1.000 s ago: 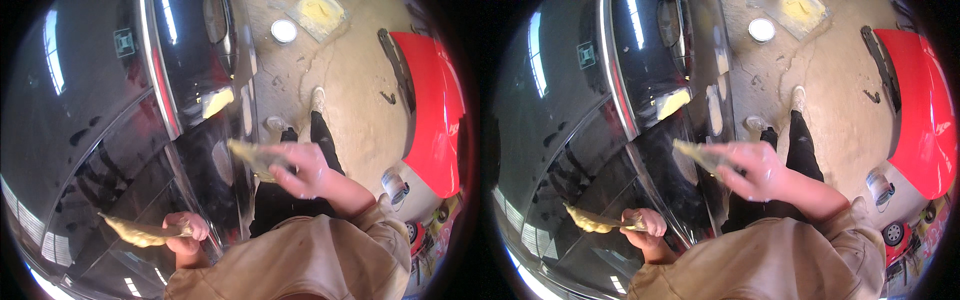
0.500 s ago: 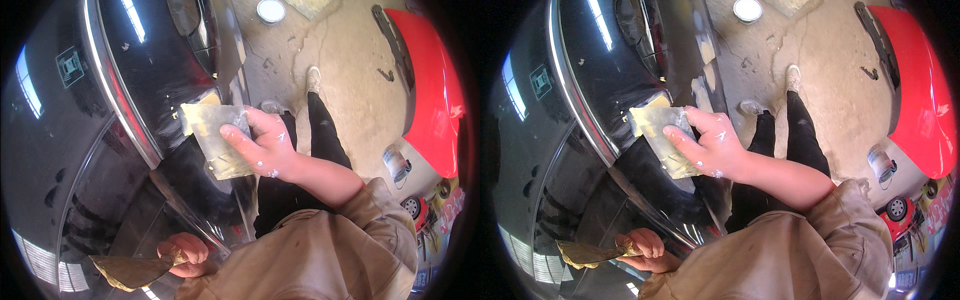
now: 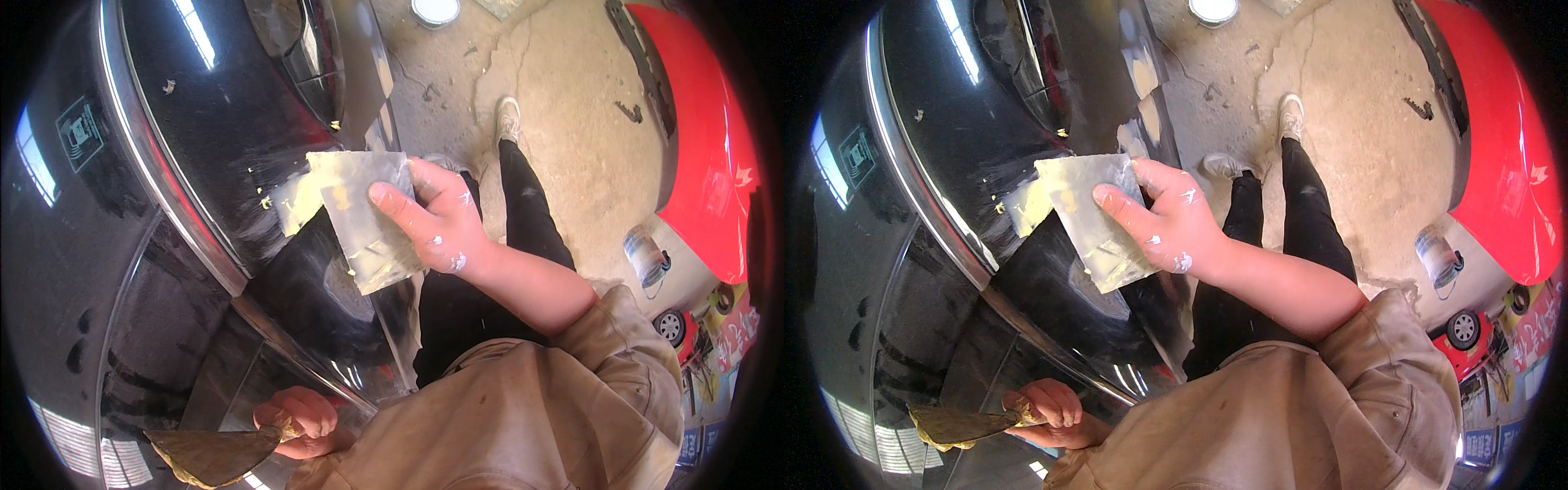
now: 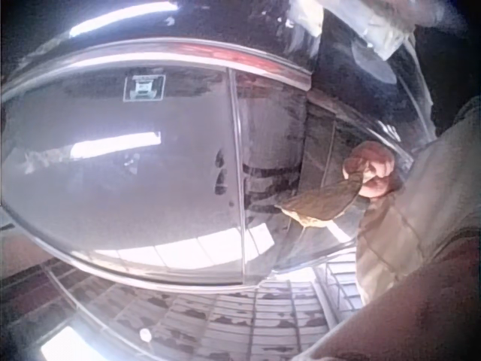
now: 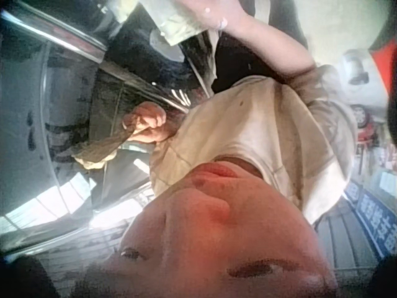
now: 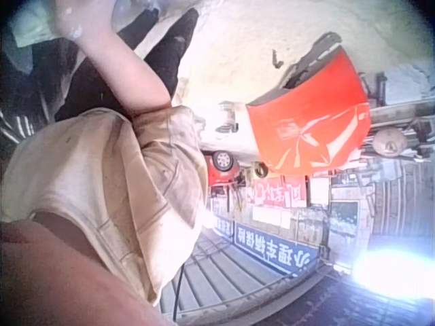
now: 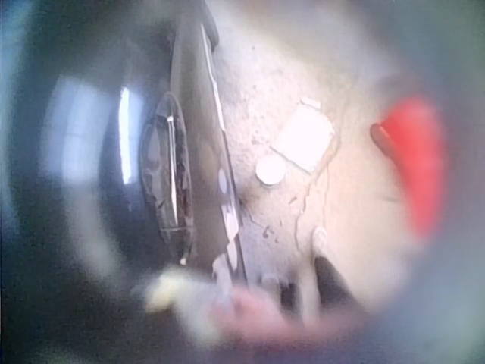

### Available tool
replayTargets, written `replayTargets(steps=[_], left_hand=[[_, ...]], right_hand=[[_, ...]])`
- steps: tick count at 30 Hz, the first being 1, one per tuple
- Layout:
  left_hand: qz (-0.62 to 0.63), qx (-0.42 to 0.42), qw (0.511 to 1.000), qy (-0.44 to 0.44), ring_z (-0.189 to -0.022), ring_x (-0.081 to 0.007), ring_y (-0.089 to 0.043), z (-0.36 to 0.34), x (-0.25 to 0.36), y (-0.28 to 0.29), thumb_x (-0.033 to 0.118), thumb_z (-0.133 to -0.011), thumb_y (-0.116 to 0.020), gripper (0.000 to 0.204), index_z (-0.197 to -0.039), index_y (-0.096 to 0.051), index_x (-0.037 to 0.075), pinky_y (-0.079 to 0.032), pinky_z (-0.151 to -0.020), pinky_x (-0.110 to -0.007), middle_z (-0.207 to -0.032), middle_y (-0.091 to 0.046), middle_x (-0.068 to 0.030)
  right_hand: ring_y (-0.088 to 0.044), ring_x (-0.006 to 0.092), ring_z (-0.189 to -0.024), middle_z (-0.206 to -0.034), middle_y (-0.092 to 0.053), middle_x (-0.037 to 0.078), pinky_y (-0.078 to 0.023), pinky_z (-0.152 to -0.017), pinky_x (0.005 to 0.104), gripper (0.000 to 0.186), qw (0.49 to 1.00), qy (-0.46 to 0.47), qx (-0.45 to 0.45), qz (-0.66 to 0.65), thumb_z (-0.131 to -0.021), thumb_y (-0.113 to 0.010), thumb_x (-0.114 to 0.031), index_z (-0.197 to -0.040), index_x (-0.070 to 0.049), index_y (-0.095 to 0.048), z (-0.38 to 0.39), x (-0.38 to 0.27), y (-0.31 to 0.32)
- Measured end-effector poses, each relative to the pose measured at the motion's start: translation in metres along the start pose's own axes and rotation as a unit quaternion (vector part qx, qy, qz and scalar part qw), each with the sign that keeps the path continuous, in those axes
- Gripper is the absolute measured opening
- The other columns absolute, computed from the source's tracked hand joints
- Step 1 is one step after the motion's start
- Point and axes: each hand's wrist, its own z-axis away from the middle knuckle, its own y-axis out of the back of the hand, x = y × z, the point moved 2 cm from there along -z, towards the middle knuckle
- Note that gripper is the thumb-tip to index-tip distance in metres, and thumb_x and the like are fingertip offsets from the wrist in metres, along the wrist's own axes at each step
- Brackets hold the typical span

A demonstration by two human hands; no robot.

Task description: The person applies a yellow body filler to the side panel of a black car using a putty knife and a flexible spreader. They repeatedly scoop filler from a container and spread it in smooth strokes along the car's surface, covering a large area.

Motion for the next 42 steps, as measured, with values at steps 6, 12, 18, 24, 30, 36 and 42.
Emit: replayTargets(steps=[6, 12, 18, 24, 30, 36, 42], left_hand=[[-0.011, -0.012, 1.000, -0.015, -0.036, -0.0181, -0.039, 0.001, 0.000, 0.001, 0.039, -0.109, -0.045, 0.041, -0.107, -0.056, -0.001, -0.035, -0.027, -0.031, -0.051, -0.046, -0.0113], [-0.013, -0.013, 1.000, -0.014, -0.036, -0.0187, -0.040, 0.002, 0.000, 0.004, 0.038, -0.109, -0.045, 0.041, -0.105, -0.056, -0.001, -0.035, -0.027, -0.031, -0.051, -0.046, -0.0115], [-0.003, 0.015, 1.000, -0.022, -0.035, -0.0198, -0.041, 0.003, 0.002, 0.002, 0.033, -0.108, -0.046, 0.038, -0.096, -0.056, -0.002, -0.034, -0.027, -0.032, -0.051, -0.048, -0.0121], [0.316, -0.280, 0.897, 0.129, -0.030, -0.0161, -0.033, -0.009, -0.019, 0.010, 0.050, -0.107, -0.046, 0.049, -0.095, -0.050, 0.003, -0.031, -0.026, -0.030, -0.046, -0.039, -0.0074], [-0.106, -0.006, 0.944, 0.312, -0.051, -0.0255, -0.053, 0.031, -0.009, 0.012, 0.044, -0.099, -0.060, 0.048, -0.090, -0.061, -0.003, -0.042, -0.043, -0.036, -0.065, -0.057, -0.0152], [-0.045, -0.104, 0.957, 0.266, -0.055, -0.0117, -0.045, 0.035, -0.027, 0.005, 0.043, -0.104, -0.056, 0.053, -0.108, -0.058, -0.009, -0.038, -0.049, -0.029, -0.078, -0.056, -0.0074], [0.183, -0.042, 0.949, 0.252, -0.046, -0.0185, -0.047, 0.034, -0.010, 0.014, 0.022, -0.090, -0.072, 0.025, -0.103, -0.060, 0.004, -0.036, -0.038, -0.034, -0.066, -0.055, -0.0098]], right_hand=[[-0.060, 0.0082, -0.088, -0.098, -0.071, 0.004, -0.051, -0.079, 0.0287, 0.026, 0.999, -0.030, 0.004, -0.020, -0.102, -0.067, -0.021, -0.114, 0.002, -0.068, -0.004, 0.003, 0.007], [-0.060, 0.0089, -0.091, -0.101, -0.071, 0.005, -0.051, -0.082, 0.0291, 0.028, 0.998, -0.032, 0.004, -0.048, -0.102, -0.066, -0.021, -0.115, 0.003, -0.067, -0.008, 0.016, 0.012], [-0.063, 0.0100, -0.093, -0.105, -0.072, 0.005, -0.052, -0.084, 0.0295, 0.028, 0.993, -0.062, 0.036, -0.090, -0.102, -0.066, -0.022, -0.118, 0.001, -0.067, -0.011, 0.028, 0.021], [-0.066, 0.0139, -0.079, -0.092, -0.071, 0.005, -0.054, -0.072, 0.0293, 0.042, 0.959, -0.138, 0.124, -0.213, -0.106, -0.056, -0.042, -0.113, -0.003, -0.068, 0.006, 0.008, 0.024], [-0.036, 0.0142, -0.034, -0.050, -0.044, 0.004, -0.030, -0.035, 0.0275, 0.057, 0.906, -0.241, -0.282, -0.203, -0.108, -0.031, -0.058, -0.073, -0.014, -0.043, 0.051, -0.030, -0.028], [-0.060, 0.0084, -0.088, -0.095, -0.071, 0.002, -0.053, -0.079, 0.0293, 0.052, 0.862, -0.221, -0.421, -0.174, -0.108, -0.050, -0.047, -0.109, 0.000, -0.071, 0.082, -0.040, -0.054], [-0.055, 0.0054, -0.086, -0.090, -0.069, 0.001, -0.049, -0.076, 0.0281, 0.038, 0.879, -0.183, -0.434, 0.078, -0.107, -0.056, -0.035, -0.108, -0.001, -0.072, 0.098, -0.010, -0.037]])
